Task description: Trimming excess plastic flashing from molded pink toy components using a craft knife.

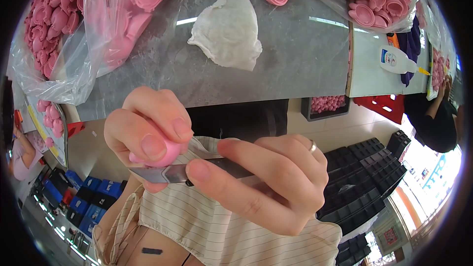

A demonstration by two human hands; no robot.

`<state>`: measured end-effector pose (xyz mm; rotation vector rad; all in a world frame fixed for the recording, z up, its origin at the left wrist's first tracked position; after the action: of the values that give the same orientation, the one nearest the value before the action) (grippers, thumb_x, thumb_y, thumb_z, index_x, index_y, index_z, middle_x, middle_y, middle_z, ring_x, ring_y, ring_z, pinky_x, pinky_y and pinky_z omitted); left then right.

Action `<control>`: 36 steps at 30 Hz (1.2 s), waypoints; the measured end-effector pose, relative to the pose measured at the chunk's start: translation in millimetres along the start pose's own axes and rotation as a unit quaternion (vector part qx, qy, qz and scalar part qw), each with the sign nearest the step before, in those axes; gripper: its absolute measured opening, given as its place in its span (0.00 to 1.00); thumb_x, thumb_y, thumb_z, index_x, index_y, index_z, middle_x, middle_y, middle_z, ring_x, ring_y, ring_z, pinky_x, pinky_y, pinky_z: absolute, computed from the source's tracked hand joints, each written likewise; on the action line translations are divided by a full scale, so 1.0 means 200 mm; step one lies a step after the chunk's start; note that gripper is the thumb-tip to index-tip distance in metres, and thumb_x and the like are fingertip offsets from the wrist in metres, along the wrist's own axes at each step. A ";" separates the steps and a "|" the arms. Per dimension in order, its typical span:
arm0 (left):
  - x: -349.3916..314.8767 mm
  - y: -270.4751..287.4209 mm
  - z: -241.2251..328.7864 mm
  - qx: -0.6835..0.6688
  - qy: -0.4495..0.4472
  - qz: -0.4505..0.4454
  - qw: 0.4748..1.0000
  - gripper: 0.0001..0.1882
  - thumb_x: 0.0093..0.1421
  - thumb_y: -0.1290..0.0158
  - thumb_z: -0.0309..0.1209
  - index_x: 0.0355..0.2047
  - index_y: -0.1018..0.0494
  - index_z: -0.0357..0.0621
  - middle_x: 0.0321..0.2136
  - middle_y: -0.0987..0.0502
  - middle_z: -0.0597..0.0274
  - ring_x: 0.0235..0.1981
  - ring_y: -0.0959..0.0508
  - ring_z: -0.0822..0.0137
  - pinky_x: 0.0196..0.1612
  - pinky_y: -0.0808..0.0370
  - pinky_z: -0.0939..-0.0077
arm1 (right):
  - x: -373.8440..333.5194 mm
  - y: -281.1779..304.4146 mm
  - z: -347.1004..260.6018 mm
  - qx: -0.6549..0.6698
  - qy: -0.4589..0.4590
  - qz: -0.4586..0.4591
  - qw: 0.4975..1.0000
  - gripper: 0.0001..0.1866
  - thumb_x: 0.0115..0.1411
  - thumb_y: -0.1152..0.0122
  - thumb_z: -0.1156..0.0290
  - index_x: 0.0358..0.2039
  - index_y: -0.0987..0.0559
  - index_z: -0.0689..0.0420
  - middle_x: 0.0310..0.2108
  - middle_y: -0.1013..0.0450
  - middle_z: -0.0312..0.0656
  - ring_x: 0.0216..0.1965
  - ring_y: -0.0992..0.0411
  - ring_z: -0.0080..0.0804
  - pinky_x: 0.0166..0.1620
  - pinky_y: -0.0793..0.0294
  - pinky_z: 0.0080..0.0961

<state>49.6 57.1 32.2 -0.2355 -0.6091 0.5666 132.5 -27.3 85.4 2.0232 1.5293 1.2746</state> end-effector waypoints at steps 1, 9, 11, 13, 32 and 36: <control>0.00 -0.01 0.00 0.000 0.000 0.000 1.000 0.18 0.45 0.41 0.32 0.34 0.34 0.40 0.35 0.34 0.46 0.31 0.33 0.65 0.28 0.32 0.82 | 0.00 0.00 0.01 0.018 -0.005 -0.002 1.000 0.25 0.30 0.48 0.82 0.36 0.27 0.55 0.25 0.31 0.46 0.17 0.36 0.29 0.19 0.37 0.17; 0.00 0.00 0.00 -0.009 0.023 0.031 0.999 0.15 0.45 0.41 0.33 0.31 0.33 0.43 0.34 0.33 0.48 0.29 0.32 0.66 0.28 0.32 0.82 | 0.00 0.01 0.00 0.007 0.007 0.007 1.000 0.24 0.31 0.48 0.82 0.35 0.27 0.55 0.25 0.31 0.45 0.17 0.36 0.29 0.18 0.38 0.17; -0.01 -0.01 0.01 -0.005 0.021 0.036 0.999 0.16 0.45 0.41 0.34 0.31 0.33 0.43 0.34 0.33 0.48 0.29 0.32 0.66 0.28 0.32 0.82 | 0.01 -0.01 0.01 0.033 -0.016 -0.026 0.999 0.24 0.31 0.48 0.83 0.35 0.27 0.55 0.25 0.31 0.45 0.17 0.36 0.29 0.18 0.38 0.16; -0.01 0.00 0.00 -0.002 0.018 0.041 0.999 0.16 0.45 0.41 0.34 0.32 0.33 0.43 0.34 0.33 0.49 0.29 0.32 0.66 0.28 0.33 0.82 | 0.01 -0.01 0.01 0.028 -0.008 -0.009 1.000 0.24 0.31 0.48 0.82 0.35 0.26 0.55 0.25 0.31 0.46 0.17 0.36 0.29 0.18 0.38 0.16; 0.00 0.00 0.02 0.014 -0.009 -0.019 1.000 0.20 0.43 0.40 0.31 0.35 0.34 0.41 0.38 0.35 0.48 0.29 0.34 0.66 0.29 0.34 0.81 | 0.02 -0.01 0.02 0.036 -0.033 0.007 0.999 0.23 0.29 0.48 0.83 0.33 0.25 0.56 0.22 0.31 0.45 0.17 0.36 0.28 0.17 0.40 0.15; 0.01 0.00 0.01 0.033 -0.001 -0.030 0.999 0.19 0.44 0.40 0.32 0.35 0.35 0.42 0.38 0.35 0.49 0.28 0.34 0.67 0.28 0.34 0.81 | 0.01 0.00 0.01 0.017 0.013 0.026 0.999 0.23 0.29 0.49 0.84 0.33 0.25 0.57 0.22 0.31 0.44 0.16 0.36 0.28 0.17 0.40 0.15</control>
<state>48.8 58.4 33.9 -0.1540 -0.5964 0.5290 133.9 -25.2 84.1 2.0889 1.5294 1.3066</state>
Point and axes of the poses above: each hand's wrist, its own x-axis towards the middle knuckle, its own y-axis out of the back of the hand, z = x × y, the point moved 8 cm from there along x, towards the middle knuckle
